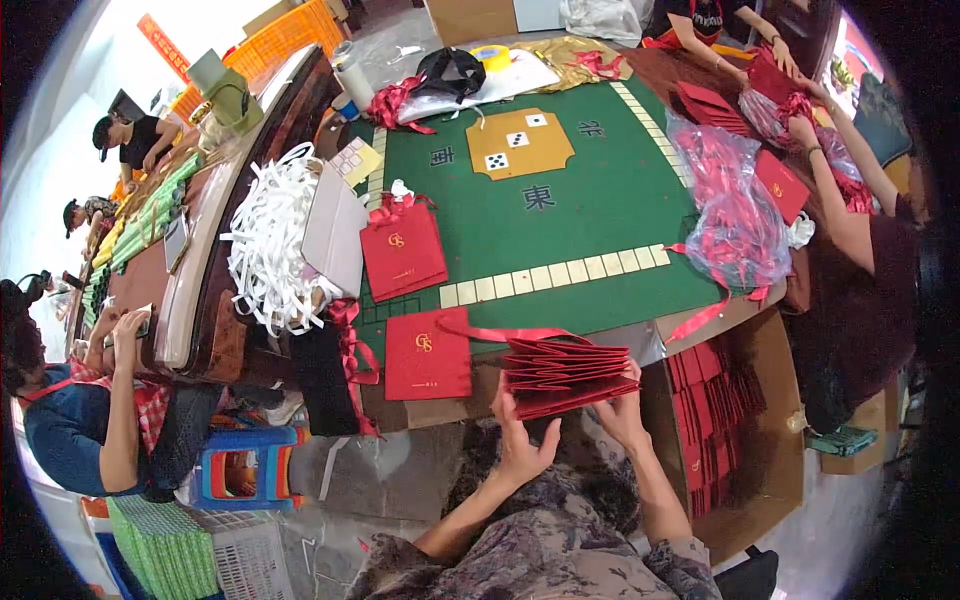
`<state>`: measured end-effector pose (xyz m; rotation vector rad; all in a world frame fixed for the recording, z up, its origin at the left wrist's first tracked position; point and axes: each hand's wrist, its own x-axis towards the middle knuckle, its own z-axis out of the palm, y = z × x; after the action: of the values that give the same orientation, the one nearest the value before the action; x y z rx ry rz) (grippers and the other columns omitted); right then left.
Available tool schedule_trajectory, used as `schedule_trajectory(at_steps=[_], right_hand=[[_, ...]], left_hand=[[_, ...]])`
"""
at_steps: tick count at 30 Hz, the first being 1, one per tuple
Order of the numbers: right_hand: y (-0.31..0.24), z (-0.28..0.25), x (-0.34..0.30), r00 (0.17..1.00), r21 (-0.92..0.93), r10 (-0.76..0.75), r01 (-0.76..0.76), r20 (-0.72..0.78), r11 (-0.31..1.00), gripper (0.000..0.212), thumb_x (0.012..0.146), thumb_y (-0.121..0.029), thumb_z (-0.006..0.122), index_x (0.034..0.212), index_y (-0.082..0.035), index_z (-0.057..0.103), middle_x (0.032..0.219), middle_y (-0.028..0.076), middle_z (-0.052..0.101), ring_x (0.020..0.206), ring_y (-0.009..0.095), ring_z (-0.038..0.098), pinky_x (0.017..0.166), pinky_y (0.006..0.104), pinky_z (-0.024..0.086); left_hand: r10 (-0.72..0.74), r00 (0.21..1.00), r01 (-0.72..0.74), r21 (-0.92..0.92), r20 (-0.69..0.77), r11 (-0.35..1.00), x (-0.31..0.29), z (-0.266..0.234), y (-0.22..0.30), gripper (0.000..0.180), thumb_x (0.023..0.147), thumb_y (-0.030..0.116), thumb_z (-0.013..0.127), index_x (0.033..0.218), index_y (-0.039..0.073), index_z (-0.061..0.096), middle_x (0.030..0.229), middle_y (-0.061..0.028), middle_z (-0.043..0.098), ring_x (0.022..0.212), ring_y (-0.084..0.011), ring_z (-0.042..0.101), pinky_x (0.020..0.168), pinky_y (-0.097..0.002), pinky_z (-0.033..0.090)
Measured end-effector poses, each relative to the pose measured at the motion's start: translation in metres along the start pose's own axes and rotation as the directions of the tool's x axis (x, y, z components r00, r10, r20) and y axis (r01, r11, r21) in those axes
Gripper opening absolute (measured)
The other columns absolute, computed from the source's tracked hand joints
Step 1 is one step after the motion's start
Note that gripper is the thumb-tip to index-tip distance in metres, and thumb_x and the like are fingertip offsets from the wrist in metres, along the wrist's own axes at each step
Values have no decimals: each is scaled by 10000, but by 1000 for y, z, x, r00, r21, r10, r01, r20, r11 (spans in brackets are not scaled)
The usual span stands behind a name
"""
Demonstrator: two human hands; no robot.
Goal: The person takes red gift bags from a cardboard box and places them on a table. They then pick up red ribbons from a plastic bag and thread them through the holes of the gift bags to tie them by hand.
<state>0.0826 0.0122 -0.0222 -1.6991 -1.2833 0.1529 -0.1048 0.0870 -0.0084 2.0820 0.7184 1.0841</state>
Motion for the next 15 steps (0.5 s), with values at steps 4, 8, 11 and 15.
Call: schedule_trajectory(at_steps=[4, 8, 11, 15], right_hand=[[-1, -3, 3, 998, 6, -26, 26, 58, 1000, 537, 798, -226, 744, 1258, -50, 530, 1247, 117, 551, 1229, 332, 469, 1091, 469, 257], [-5, -5, 4, 1000, -5, -7, 7, 30, 1000, 523, 808, -234, 714, 1257, -43, 523, 1223, 120, 555, 1216, 329, 480, 1097, 479, 255], [-5, -3, 4, 999, 6, -13, 13, 45, 1000, 534, 798, -217, 705, 1262, -35, 514, 1239, 124, 544, 1233, 332, 461, 1103, 480, 253], [7, 2, -3, 999, -5, -12, 12, 43, 1000, 548, 778, -181, 694, 1271, -35, 507, 1273, 129, 525, 1267, 346, 421, 1109, 471, 251]], left_hand=[[-45, 999, 43, -112, -17, 993, -6, 4, -8, 986, 834, 105, 719, 1536, -11, 37, 1550, -318, 162, 1399, -489, 233, 1114, -529, 270], [-16, 1000, 16, -27, -11, 1000, 0, 1, -1, 963, 847, 105, 709, 1534, -17, 45, 1552, -312, 161, 1399, -475, 248, 1121, -524, 257], [-68, 997, 63, -171, -24, 983, -7, 1, -8, 926, 857, 87, 693, 1533, -18, 69, 1555, -308, 160, 1395, -463, 274, 1118, -524, 263], [-22, 999, 19, -56, -49, 998, 2, -5, 3, 900, 859, 67, 685, 1532, -17, 94, 1552, -313, 174, 1388, -463, 292, 1109, -526, 283]])
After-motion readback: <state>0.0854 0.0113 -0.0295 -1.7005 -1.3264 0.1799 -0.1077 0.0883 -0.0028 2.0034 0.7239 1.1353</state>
